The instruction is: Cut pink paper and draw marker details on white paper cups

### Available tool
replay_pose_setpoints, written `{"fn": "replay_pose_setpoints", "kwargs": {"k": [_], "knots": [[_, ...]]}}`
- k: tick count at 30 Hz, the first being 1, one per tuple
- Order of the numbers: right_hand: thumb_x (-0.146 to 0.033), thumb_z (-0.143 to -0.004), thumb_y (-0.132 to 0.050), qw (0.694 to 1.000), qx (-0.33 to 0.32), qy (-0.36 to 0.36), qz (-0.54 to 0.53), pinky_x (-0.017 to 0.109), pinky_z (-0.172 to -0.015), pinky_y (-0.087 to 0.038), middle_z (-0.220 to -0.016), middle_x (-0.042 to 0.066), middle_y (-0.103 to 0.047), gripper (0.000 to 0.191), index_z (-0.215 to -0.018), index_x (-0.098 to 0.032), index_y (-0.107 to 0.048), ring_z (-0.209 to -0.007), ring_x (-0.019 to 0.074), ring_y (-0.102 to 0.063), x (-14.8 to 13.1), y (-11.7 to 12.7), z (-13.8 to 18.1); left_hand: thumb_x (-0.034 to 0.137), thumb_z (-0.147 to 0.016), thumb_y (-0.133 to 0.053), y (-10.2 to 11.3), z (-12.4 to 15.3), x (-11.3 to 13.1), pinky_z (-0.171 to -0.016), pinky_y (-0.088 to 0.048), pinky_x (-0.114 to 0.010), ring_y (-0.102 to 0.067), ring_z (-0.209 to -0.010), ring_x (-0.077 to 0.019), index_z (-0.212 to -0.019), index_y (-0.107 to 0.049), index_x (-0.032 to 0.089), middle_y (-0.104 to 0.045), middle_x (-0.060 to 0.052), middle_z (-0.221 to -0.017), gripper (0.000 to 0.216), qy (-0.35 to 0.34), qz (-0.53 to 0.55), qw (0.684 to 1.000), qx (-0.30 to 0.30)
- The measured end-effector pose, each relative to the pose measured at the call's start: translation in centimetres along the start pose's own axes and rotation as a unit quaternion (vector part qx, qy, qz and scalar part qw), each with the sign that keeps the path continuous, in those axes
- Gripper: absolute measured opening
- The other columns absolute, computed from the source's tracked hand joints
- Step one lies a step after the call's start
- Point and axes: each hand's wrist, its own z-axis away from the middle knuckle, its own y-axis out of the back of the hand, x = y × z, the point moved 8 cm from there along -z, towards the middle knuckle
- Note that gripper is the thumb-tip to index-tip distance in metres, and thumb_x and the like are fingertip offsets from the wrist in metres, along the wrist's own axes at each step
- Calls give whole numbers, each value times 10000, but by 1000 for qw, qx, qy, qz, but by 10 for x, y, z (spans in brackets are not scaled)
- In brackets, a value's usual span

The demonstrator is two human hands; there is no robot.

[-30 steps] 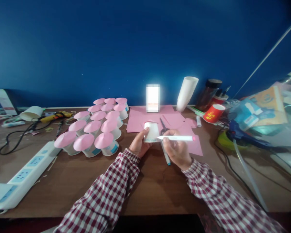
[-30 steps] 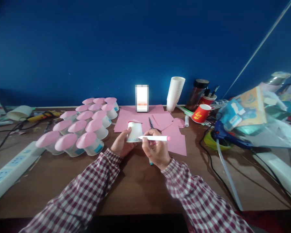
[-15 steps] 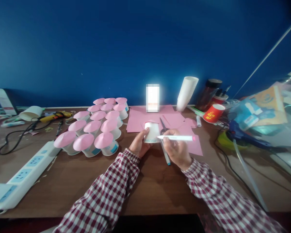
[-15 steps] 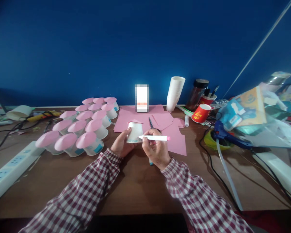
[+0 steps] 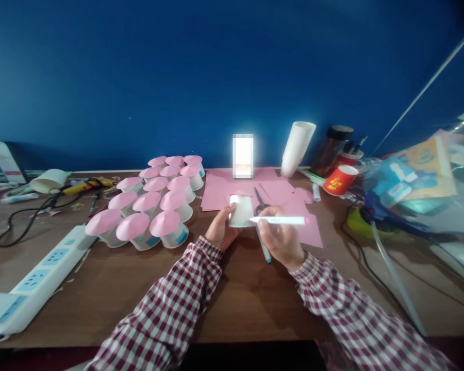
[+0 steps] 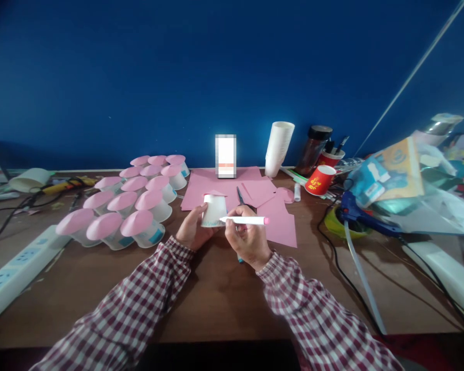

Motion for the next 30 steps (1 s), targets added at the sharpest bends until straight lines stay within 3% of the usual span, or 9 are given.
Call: {"fn": "replay_pose_setpoints", "kwargs": {"k": [7,11,18,30], "knots": [[-298,-909,-557,1000,-12,-1,5,232,-522,-477,-794,15,-617,87,-907,-212,-565,-593,120,-564,2,-1,1,313,-804,-669,-3,1,-1,-871,-553,-366,-700,-881,-245,-951,-661,95,-719,-91,-815,263,6,-8,1000,-7],[-290,-909,-560,999,16,-21,-23,235,-529,-481,-721,-3,-609,75,-886,-219,-563,-581,127,-571,6,3,-1,318,-793,-680,0,0,0,-801,-559,-339,-693,-812,-220,-961,-656,87,-717,-93,-837,286,5,-5,1000,-1],[-279,-898,-564,1000,12,-19,-20,226,-517,-472,-734,2,-609,73,-861,-216,-562,-599,129,-575,4,1,-2,408,-845,-632,-4,3,2,-748,-552,-330,-678,-810,-212,-1189,-616,85,-710,-109,-899,472,11,-12,1000,-19],[-296,-908,-564,1000,8,1,-3,227,-530,-484,-782,17,-620,88,-887,-211,-564,-626,133,-582,1,0,-1,338,-837,-680,-8,2,-2,-710,-525,-268,-659,-739,-158,-1011,-657,97,-700,-68,-829,299,14,16,999,-36]]}}
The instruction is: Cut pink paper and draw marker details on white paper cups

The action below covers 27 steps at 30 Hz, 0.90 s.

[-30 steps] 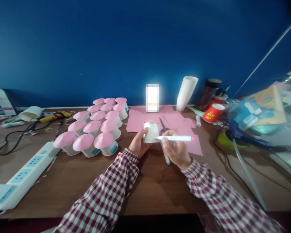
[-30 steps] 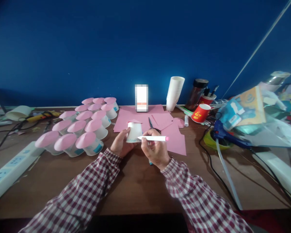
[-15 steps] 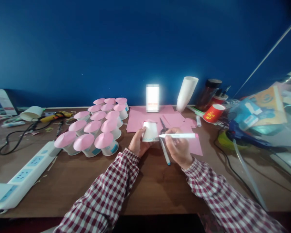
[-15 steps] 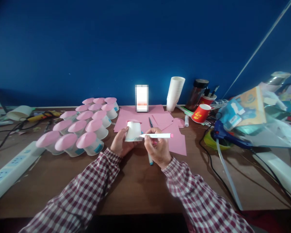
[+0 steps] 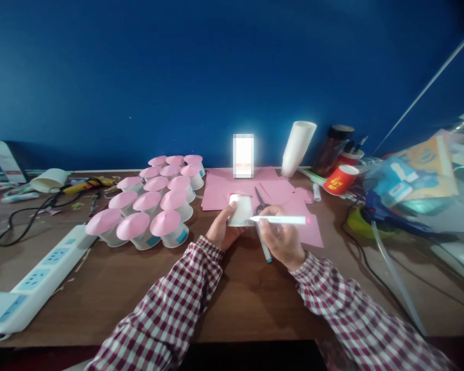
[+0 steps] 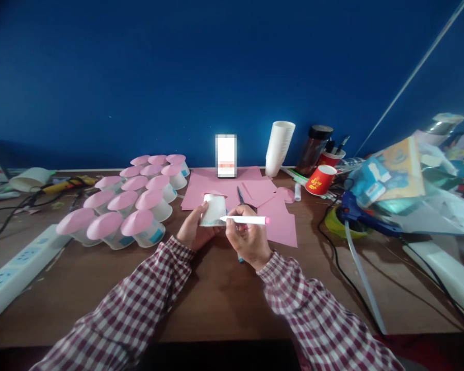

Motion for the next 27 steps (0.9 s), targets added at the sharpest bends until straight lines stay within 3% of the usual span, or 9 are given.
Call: {"fn": "replay_pose_setpoints", "kwargs": {"k": [8,15,27], "knots": [[-312,-912,-563,1000,-16,-6,5,227,-514,-475,-806,23,-625,99,-908,-213,-570,-609,128,-569,1,-2,2,349,-832,-675,2,0,-1,-708,-507,-284,-642,-720,-163,-981,-653,102,-686,-64,-809,289,-2,-15,1000,14],[-313,-907,-563,1000,13,-27,-1,242,-538,-498,-733,13,-617,105,-851,-223,-566,-645,153,-598,2,3,0,347,-834,-660,1,2,2,-773,-530,-307,-661,-790,-181,-1077,-650,104,-703,-80,-887,343,-7,-10,1000,16],[-326,-903,-571,1000,-16,-15,-3,228,-521,-490,-775,18,-635,120,-874,-209,-572,-595,126,-581,1,-2,1,363,-836,-656,-2,2,0,-771,-546,-312,-651,-731,-171,-1019,-664,98,-692,-75,-832,322,-7,-15,1000,-6]]}}
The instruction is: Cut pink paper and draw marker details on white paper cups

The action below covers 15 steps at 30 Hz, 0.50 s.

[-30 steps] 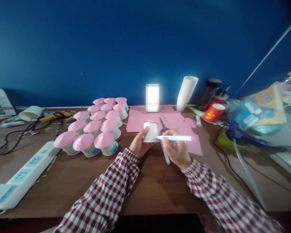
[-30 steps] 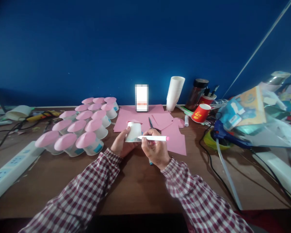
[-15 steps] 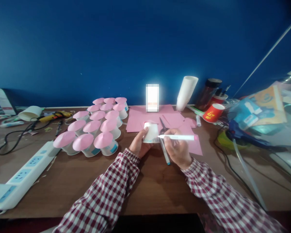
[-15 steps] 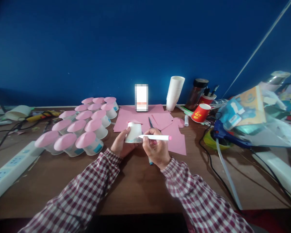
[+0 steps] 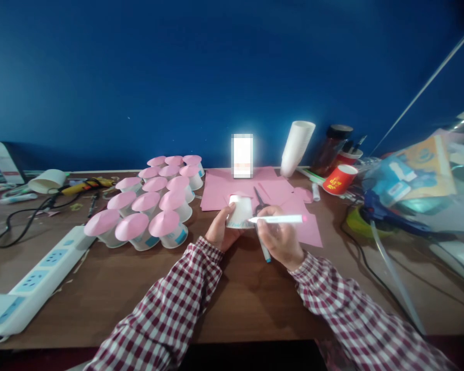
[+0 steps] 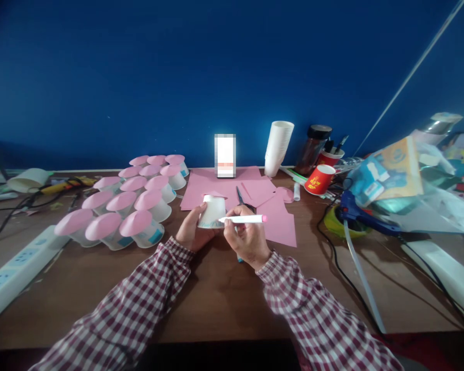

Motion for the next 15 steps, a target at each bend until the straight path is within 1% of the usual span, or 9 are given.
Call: {"fn": "replay_pose_setpoints", "kwargs": {"k": [1,3,5,6,8,10,12,15], "knots": [[-333,-909,-569,1000,4,-2,-2,229,-524,-493,-767,17,-635,129,-870,-210,-573,-593,126,-583,1,1,0,362,-834,-659,1,0,0,-772,-549,-314,-654,-736,-173,-1014,-664,100,-694,-77,-837,318,1,1,1000,3],[-356,-929,-557,999,40,-11,-14,237,-540,-509,-757,16,-638,155,-880,-210,-576,-604,130,-598,3,7,-1,352,-829,-670,3,0,0,-790,-556,-323,-671,-781,-188,-1023,-658,101,-705,-92,-878,318,2,-1,1000,16],[-386,-961,-518,996,73,-37,-40,252,-571,-539,-763,16,-653,189,-965,-210,-587,-629,138,-624,9,12,-3,351,-830,-681,6,0,0,-808,-563,-340,-685,-832,-207,-1048,-648,100,-713,-109,-924,334,0,-11,999,38],[-397,-976,-492,995,74,-51,-51,264,-589,-555,-771,18,-665,216,-1026,-210,-587,-643,144,-638,12,12,-4,355,-832,-686,8,0,1,-808,-566,-346,-688,-842,-211,-1062,-643,102,-714,-112,-933,344,-1,-18,998,52],[-399,-992,-464,996,49,-62,-43,307,-668,-586,-821,36,-699,254,-1115,-209,-580,-711,165,-673,14,7,-6,369,-839,-691,12,0,2,-789,-571,-344,-692,-836,-208,-1102,-633,111,-713,-107,-932,373,-4,-29,997,75],[-367,-989,-470,999,18,-42,4,366,-791,-588,-922,69,-723,246,-1136,-205,-582,-835,197,-697,11,1,-7,379,-848,-684,13,0,3,-783,-571,-338,-692,-844,-204,-1168,-615,128,-711,-105,-953,412,-8,-27,996,84],[-320,-980,-473,999,3,-20,47,403,-885,-566,-1040,96,-718,239,-1160,-201,-576,-959,222,-693,9,-3,-7,382,-864,-658,12,0,3,-805,-567,-347,-689,-879,-211,-1220,-595,139,-708,-114,-992,436,-11,-13,996,83],[-266,-969,-457,997,-18,-28,68,404,-898,-563,-1102,101,-709,274,-1221,-203,-544,-1003,229,-693,13,-8,-6,365,-875,-618,12,-1,4,-829,-560,-360,-680,-895,-215,-1200,-609,130,-706,-117,-1008,402,-13,10,996,83]]}}
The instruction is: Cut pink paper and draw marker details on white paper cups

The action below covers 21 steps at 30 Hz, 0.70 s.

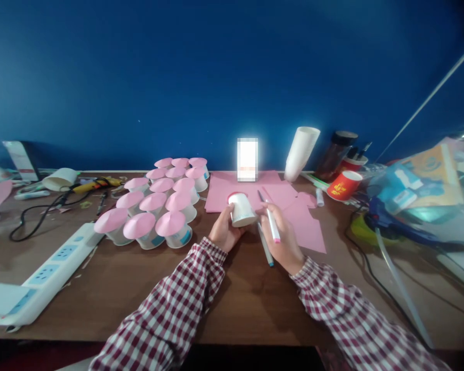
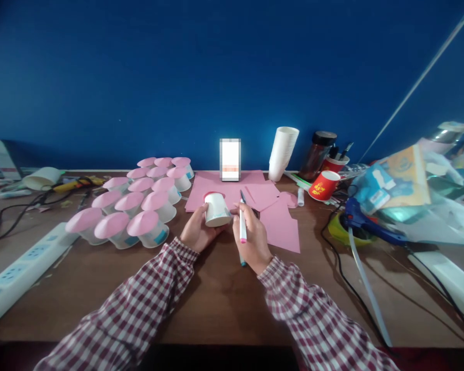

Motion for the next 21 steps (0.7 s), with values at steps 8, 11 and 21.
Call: {"fn": "replay_pose_setpoints", "kwargs": {"k": [8,11,21], "knots": [[-270,-956,-484,1000,-2,-11,12,455,-948,-541,-1134,117,-707,289,-1229,-197,-542,-1066,251,-678,9,-2,-1,265,-697,-808,14,-4,22,-708,-515,-259,-652,-757,-145,-1007,-616,134,-686,-31,-841,388,-127,-98,985,63],[-283,-954,-494,1000,-3,-11,10,453,-940,-546,-1122,118,-709,298,-1235,-196,-537,-1050,248,-684,9,-2,0,277,-624,-869,21,-3,33,-742,-506,-262,-650,-793,-133,-989,-586,147,-687,-28,-895,480,-193,-122,968,104],[-258,-923,-514,1000,5,3,17,441,-940,-549,-1132,123,-701,309,-1223,-191,-545,-1044,250,-684,5,-1,-1,214,-603,-876,41,0,45,-785,-504,-256,-644,-875,-140,-983,-585,165,-666,-28,-942,481,-255,-152,935,194]]}}
